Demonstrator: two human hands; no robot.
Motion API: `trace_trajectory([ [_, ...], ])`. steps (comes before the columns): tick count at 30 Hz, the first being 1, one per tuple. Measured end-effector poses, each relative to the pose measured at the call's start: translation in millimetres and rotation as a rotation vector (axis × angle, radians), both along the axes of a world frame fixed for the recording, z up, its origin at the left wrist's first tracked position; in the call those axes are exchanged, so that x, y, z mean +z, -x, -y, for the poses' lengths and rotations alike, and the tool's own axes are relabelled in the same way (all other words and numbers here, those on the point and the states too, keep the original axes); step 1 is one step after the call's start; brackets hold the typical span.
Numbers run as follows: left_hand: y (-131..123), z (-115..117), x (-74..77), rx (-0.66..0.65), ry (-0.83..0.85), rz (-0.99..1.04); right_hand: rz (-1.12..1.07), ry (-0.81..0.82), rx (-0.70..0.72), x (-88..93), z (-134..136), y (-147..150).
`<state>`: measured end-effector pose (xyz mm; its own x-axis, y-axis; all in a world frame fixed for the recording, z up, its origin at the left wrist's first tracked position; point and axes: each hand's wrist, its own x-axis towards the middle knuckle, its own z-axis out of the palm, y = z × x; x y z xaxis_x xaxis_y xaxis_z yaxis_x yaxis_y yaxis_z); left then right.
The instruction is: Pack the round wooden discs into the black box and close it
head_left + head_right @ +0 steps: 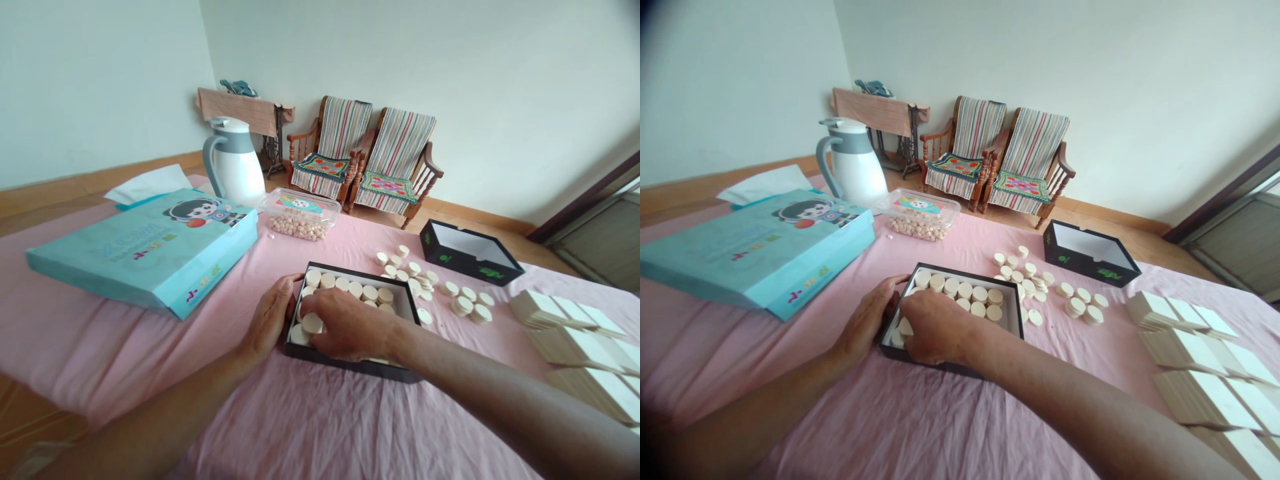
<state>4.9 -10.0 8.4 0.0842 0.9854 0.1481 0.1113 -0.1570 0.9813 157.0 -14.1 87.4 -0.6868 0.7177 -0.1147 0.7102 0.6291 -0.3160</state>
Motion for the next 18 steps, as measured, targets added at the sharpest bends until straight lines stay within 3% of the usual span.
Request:
trace_trajectory([
  [8,1,1,1.2,0.019,0.028,0.008,0.004,-0.002,-0.014,-5.0,-3,9],
  [14,-1,2,7.0,0.013,0.048,0.033,-0.019,0.112,-0.081,3.0,1,4],
  [18,-2,0,4.0,-0.019,0.054,0.073,-0.065,0.065,-0.123,4.1,4,-5],
])
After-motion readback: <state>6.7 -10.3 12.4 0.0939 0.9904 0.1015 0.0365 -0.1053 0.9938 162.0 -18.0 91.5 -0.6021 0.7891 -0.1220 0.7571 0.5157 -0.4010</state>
